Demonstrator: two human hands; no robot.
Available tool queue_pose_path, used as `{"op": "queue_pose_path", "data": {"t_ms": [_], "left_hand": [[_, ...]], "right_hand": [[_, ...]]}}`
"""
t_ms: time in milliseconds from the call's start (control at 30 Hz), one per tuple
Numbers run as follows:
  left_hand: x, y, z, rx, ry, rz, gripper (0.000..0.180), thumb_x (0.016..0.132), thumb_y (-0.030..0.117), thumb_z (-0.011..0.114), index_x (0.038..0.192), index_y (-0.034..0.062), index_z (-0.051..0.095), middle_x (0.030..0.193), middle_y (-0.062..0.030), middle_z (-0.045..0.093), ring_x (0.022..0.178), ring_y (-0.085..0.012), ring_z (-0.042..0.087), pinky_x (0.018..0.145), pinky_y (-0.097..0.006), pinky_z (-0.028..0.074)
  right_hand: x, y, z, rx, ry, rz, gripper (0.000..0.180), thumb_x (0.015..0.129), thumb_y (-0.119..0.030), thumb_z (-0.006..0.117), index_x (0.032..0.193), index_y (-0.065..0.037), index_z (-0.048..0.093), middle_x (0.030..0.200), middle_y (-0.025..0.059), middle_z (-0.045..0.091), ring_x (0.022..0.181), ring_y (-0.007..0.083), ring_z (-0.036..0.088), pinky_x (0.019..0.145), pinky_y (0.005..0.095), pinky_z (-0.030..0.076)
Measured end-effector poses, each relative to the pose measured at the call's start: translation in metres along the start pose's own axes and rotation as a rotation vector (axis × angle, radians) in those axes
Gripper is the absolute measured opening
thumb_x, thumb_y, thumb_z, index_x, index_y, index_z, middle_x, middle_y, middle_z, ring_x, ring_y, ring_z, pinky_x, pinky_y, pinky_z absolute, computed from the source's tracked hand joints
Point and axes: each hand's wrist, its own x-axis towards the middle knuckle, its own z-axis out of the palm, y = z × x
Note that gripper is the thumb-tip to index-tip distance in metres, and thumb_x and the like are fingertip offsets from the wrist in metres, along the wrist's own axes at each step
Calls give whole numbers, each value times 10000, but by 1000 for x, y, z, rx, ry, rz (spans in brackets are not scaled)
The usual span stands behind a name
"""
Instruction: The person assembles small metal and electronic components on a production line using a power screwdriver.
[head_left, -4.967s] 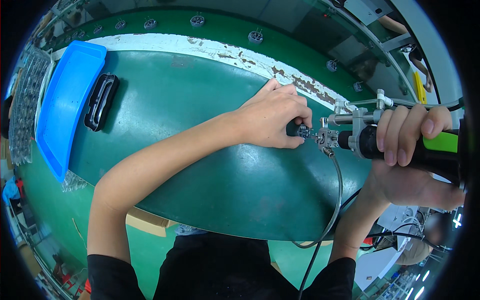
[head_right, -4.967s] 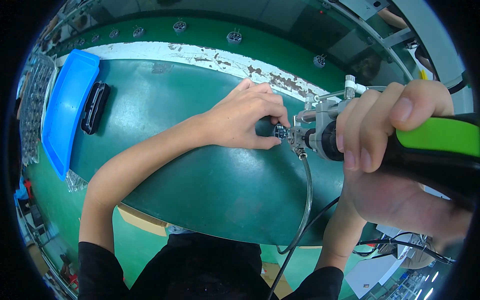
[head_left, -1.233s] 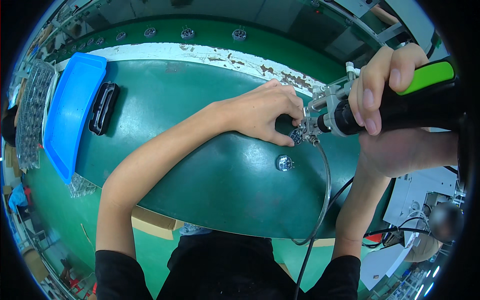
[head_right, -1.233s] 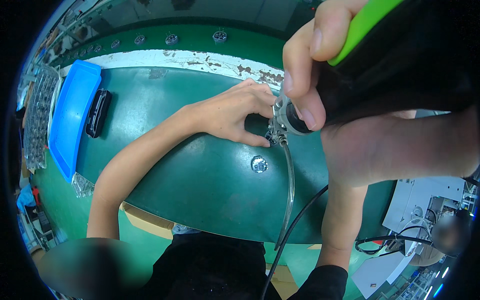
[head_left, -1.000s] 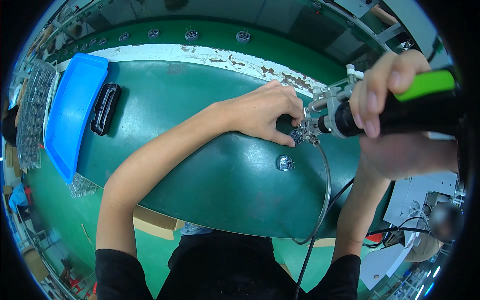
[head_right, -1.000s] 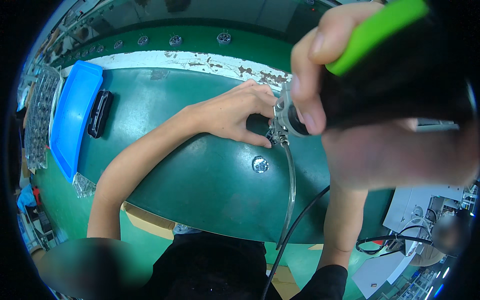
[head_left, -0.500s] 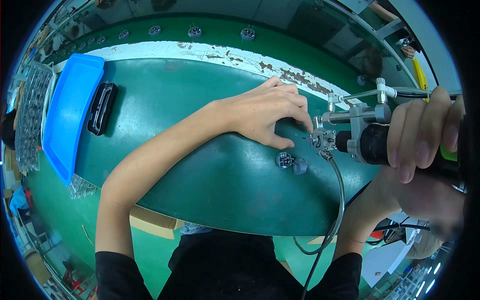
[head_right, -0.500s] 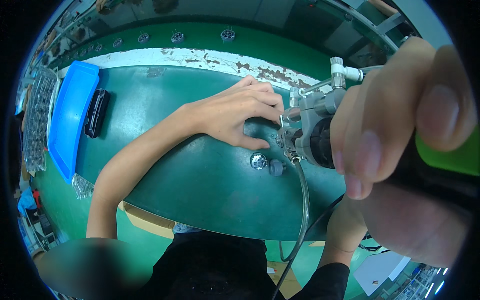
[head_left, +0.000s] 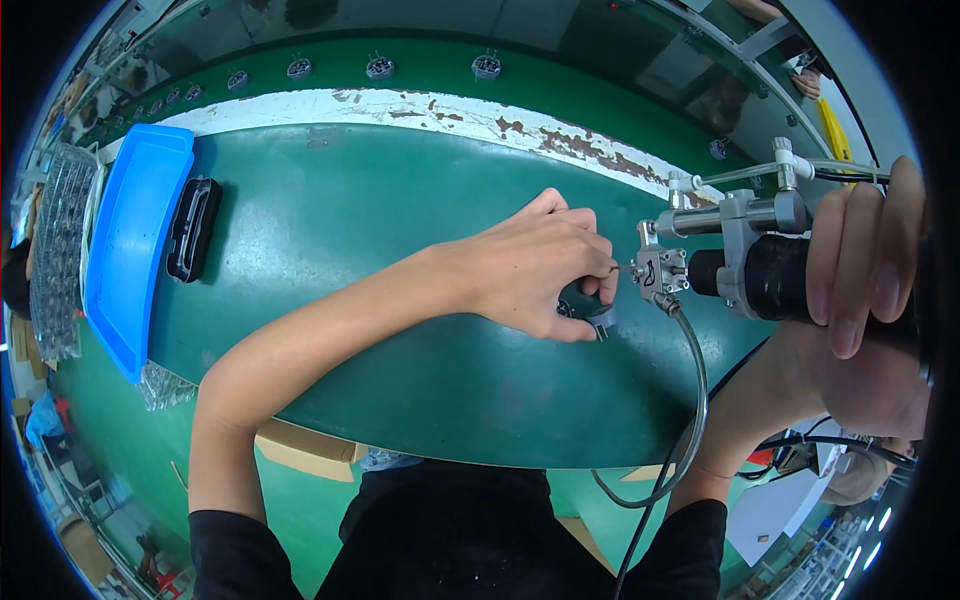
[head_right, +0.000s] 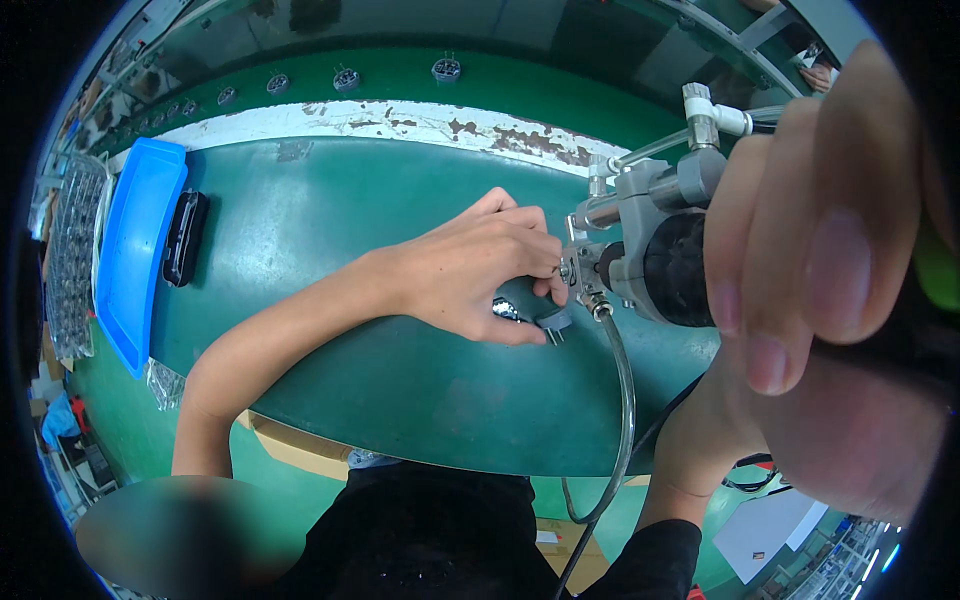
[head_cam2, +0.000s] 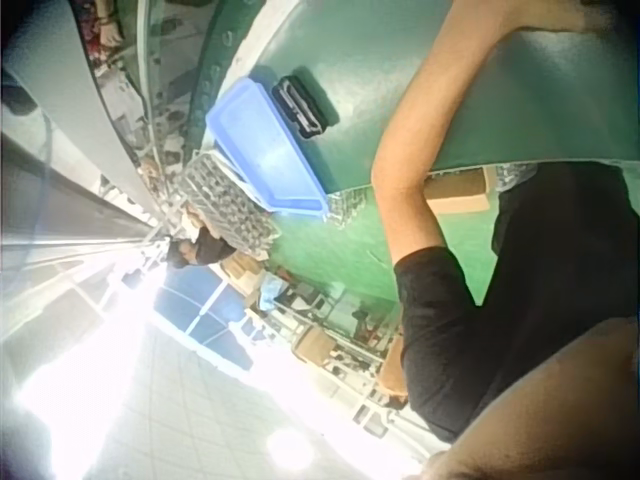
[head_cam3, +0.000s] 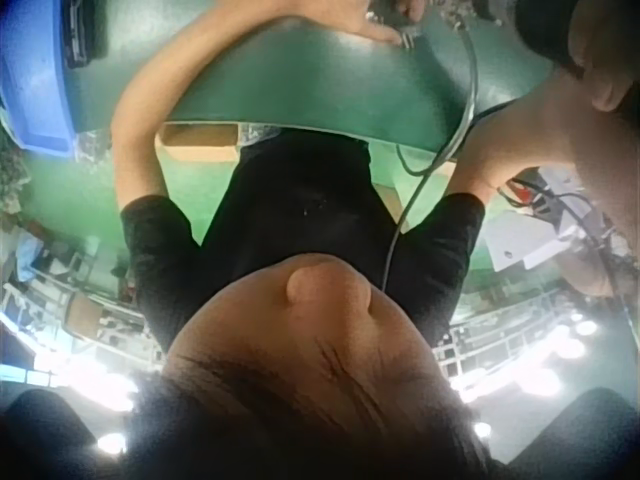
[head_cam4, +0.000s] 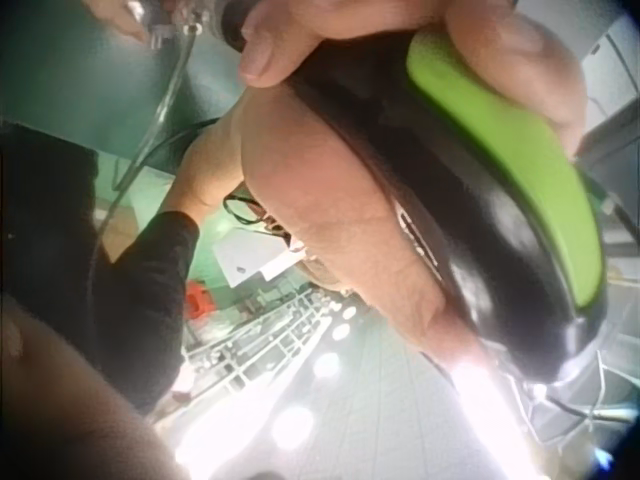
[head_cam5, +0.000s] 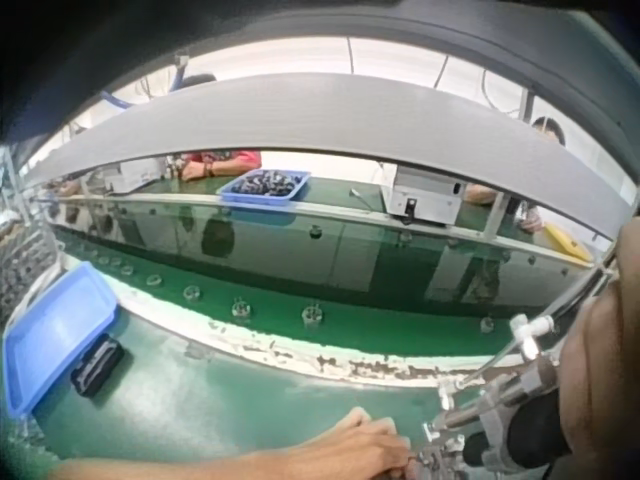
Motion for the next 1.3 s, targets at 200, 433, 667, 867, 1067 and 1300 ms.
{"op": "queue_pose_path", "data": {"t_ms": [200,433,667,867,1067,1300], "left_hand": [[5,-8,3,-26,22,13,62,794,174,754,774,133,712,791,20,624,879,-171,545,863,-340,358],[3,7,6,74,57,-21,114,805,227,751,867,136,722,893,-7,640,925,-191,540,846,-366,361],[0,6,26,160,178,64,159,792,274,751,836,129,702,863,-12,606,941,-210,555,841,-380,372],[-4,7,3,189,325,-175,227,806,288,705,684,101,668,702,-19,613,881,-243,557,820,-398,391],[-12,6,-17,405,285,-430,321,819,350,705,655,76,664,644,-76,640,875,-311,650,808,-433,469],[-6,23,-14,190,485,-159,233,855,269,738,980,74,712,922,-74,700,973,-302,630,878,-445,499]], "right_hand": [[-2,-3,-18,-33,96,1,310,965,-341,586,933,-51,483,790,26,516,528,75,522,493,212,417],[-12,-2,-40,-50,185,-15,367,979,-391,546,895,-40,477,770,23,491,501,64,481,468,204,381],[-15,7,-95,170,118,-157,424,991,-433,512,862,-32,472,753,21,469,478,55,446,447,197,350],[-29,10,-124,205,151,-147,545,917,-544,575,974,-17,450,825,80,463,474,90,426,459,202,363],[-26,20,-111,447,110,-65,789,794,-744,640,974,1,457,837,95,493,476,131,481,433,253,404],[-13,-5,-71,500,107,-46,886,807,-866,515,956,7,501,776,99,519,445,143,469,427,265,403]]}}
